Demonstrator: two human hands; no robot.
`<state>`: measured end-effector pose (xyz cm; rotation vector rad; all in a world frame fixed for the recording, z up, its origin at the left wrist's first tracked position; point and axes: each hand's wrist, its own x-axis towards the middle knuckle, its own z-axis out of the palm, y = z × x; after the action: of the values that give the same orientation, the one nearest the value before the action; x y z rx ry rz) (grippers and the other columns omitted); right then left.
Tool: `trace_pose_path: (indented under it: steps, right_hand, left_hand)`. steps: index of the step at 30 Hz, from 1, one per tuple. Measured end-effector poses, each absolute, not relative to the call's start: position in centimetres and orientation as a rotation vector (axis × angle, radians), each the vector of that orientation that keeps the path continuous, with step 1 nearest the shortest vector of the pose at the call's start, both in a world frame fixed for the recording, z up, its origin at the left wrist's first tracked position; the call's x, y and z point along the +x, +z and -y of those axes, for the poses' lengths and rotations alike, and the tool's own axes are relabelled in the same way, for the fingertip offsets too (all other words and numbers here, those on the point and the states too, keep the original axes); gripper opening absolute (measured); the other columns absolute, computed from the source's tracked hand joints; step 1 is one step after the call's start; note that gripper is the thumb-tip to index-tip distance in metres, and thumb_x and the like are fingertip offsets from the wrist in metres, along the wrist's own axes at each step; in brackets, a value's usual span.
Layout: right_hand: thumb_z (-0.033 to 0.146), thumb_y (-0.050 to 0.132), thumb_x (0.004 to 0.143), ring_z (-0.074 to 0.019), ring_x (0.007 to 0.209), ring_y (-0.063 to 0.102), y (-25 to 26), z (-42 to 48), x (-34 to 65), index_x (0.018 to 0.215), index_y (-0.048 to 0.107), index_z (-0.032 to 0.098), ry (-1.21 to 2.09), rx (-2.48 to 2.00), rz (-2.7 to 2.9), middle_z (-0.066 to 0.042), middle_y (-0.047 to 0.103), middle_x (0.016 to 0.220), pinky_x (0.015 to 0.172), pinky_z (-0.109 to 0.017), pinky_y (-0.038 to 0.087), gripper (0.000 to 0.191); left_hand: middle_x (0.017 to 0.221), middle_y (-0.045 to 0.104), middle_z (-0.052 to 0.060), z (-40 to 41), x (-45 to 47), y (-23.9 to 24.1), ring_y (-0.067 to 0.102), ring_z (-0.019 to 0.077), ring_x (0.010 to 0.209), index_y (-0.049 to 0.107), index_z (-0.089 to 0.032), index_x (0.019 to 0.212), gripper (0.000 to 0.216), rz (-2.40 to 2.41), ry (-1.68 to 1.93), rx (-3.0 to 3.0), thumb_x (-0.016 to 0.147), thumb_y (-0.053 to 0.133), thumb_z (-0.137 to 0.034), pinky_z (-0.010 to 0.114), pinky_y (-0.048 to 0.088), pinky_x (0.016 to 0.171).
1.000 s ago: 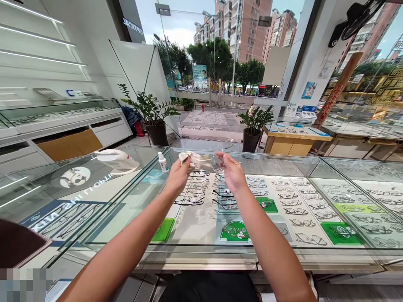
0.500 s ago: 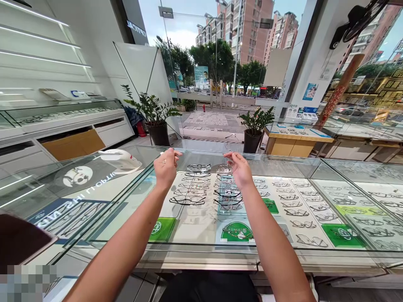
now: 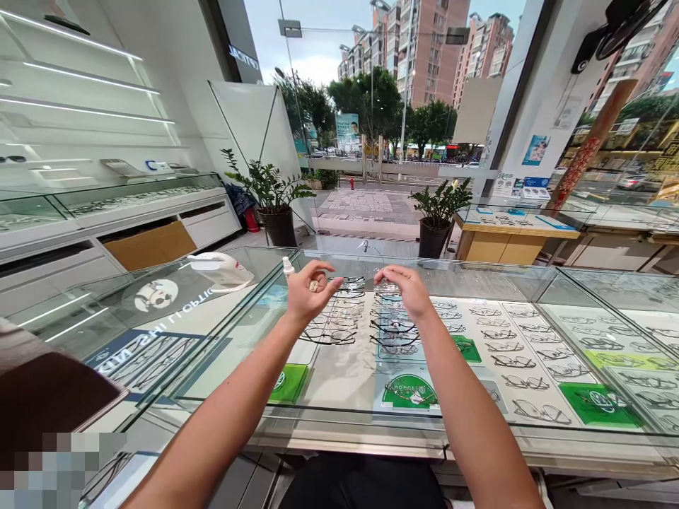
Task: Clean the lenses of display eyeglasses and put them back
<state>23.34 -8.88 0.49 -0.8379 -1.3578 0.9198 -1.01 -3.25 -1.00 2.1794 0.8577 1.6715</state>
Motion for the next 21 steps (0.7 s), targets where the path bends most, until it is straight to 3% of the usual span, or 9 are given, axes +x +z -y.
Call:
trace_pose_path:
  steps: [3,5,10,17,21]
  right_hand:
    - [0.042,0.069,0.088,-0.0236,0.088,0.065,0.7,9.0,23.4,0.073,0.08,0.023,0.938,-0.884,1.487,-0.004,0.074,0.079,0.094,-0.039,0.047,0.027]
    - [0.043,0.069,0.088,-0.0226,0.083,0.064,0.9,9.2,23.3,0.072,0.08,0.022,0.97,-0.902,1.552,-0.004,0.074,0.077,0.091,-0.039,0.048,0.028]
    - [0.044,0.069,0.088,-0.0222,0.079,0.064,1.4,9.7,23.0,0.072,0.079,0.023,1.038,-0.91,1.603,-0.003,0.072,0.073,0.089,-0.039,0.048,0.029]
    - [0.043,0.067,0.091,-0.0222,0.081,0.066,1.5,10.1,22.8,0.075,0.078,0.022,0.988,-0.911,1.638,-0.004,0.074,0.077,0.087,-0.039,0.049,0.029]
    - [0.043,0.067,0.09,-0.0226,0.087,0.065,1.0,10.3,22.4,0.105,0.074,0.025,0.76,-0.847,1.543,-0.003,0.072,0.089,0.086,-0.038,0.049,0.025]
  left_hand:
    - [0.073,0.057,-0.003,3.4,-0.7,-1.1,0.054,0.0153,0.066,0.065,-0.023,0.137,0.077,-0.877,1.739,2.414,0.073,0.087,-0.059,0.027,0.045,0.071]
    - [0.088,0.062,0.002,3.4,-0.6,-1.1,0.058,0.0173,0.075,0.063,-0.025,0.143,0.086,-0.874,1.75,2.563,0.069,0.089,-0.062,0.029,0.048,0.075]
    - [0.113,0.066,0.01,3.4,-0.6,-1.1,0.065,0.0197,0.087,0.071,-0.03,0.134,0.07,-0.845,1.752,2.672,0.073,0.087,-0.061,0.031,0.053,0.08]
    - [0.114,0.072,0.009,3.7,-0.5,-0.8,0.071,0.0233,0.101,0.072,-0.029,0.13,0.059,-0.631,1.764,2.629,0.077,0.089,-0.049,0.033,0.055,0.088]
    - [0.112,0.072,0.009,3.8,-0.7,-0.4,0.069,0.0227,0.097,0.073,-0.025,0.124,0.056,-0.672,1.859,2.491,0.077,0.09,-0.049,0.034,0.055,0.084]
